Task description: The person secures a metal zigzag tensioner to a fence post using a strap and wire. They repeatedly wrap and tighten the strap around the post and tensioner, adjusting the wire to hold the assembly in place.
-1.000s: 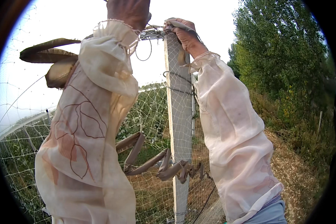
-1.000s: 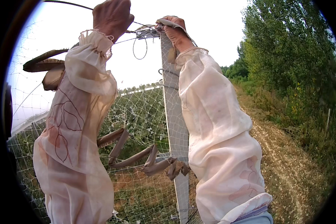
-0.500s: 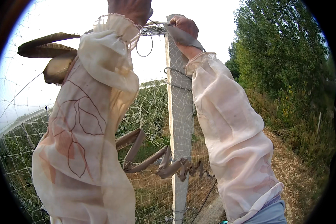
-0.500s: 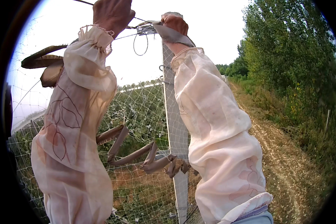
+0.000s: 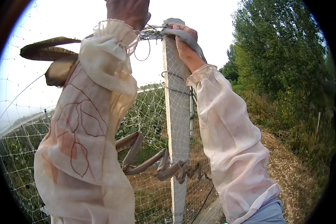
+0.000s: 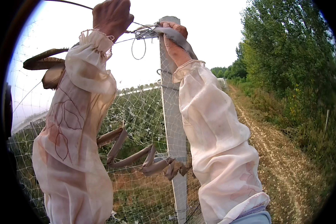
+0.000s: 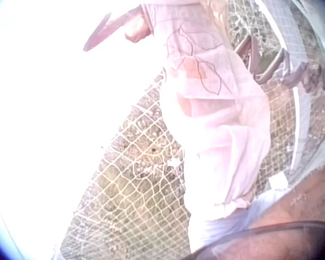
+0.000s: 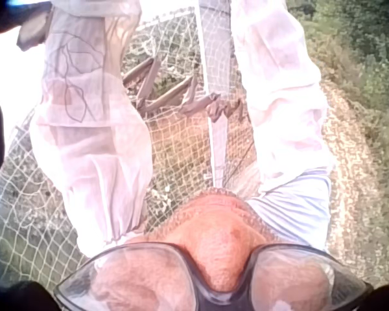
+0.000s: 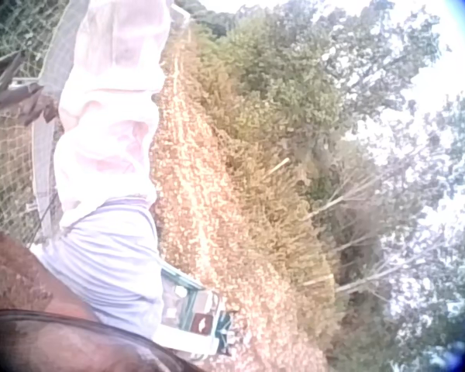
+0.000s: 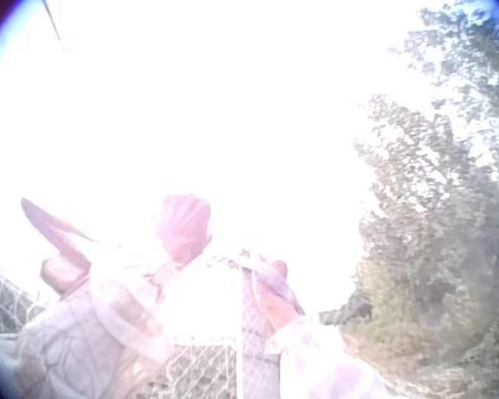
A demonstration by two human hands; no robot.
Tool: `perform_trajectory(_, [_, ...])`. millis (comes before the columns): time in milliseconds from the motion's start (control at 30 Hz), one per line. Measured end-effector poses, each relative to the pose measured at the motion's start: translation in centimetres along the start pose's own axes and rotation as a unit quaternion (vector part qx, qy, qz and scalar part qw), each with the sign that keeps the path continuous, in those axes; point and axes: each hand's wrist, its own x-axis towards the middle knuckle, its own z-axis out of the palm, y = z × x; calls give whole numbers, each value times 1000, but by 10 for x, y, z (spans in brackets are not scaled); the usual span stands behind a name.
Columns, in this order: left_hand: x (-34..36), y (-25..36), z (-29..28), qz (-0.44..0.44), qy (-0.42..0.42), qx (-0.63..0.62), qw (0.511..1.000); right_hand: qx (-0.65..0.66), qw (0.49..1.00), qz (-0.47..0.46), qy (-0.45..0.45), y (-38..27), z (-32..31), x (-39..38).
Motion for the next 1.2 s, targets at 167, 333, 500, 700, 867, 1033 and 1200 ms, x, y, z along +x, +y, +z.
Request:
perform_trajectory(167, [4, 4, -2, -4, 1, -13, 1000, 17, 999, 44, 23, -2, -4, 13])
perform_trajectory(333, [-6, -5, 19, 44, 193, -19, 980, -134, 987, 88, -13, -31, 9, 32])
perform_trajectory(500, [3, 2, 2, 40, 94, -51, 993, -195, 958, 208, -22, -25, 3, 64])
perform_trajectory(700, [-4, -3, -1, 7, 30, -37, 999, -187, 937, 291, -51, -8, 15, 71])
perform_trajectory(867, [-6, 0, -9, 11, 34, -44, 998, -116, 932, 337, -62, -6, 2, 75])
perform_trajectory(1033, [-11, -6, 11, 20, 120, -46, 992, -85, 932, 350, -43, -4, 8, 74])
perform_trajectory(1200, [-6, -3, 2, -5, 23, -38, 999, -16, 945, 327, -2, 2, 8, 62])
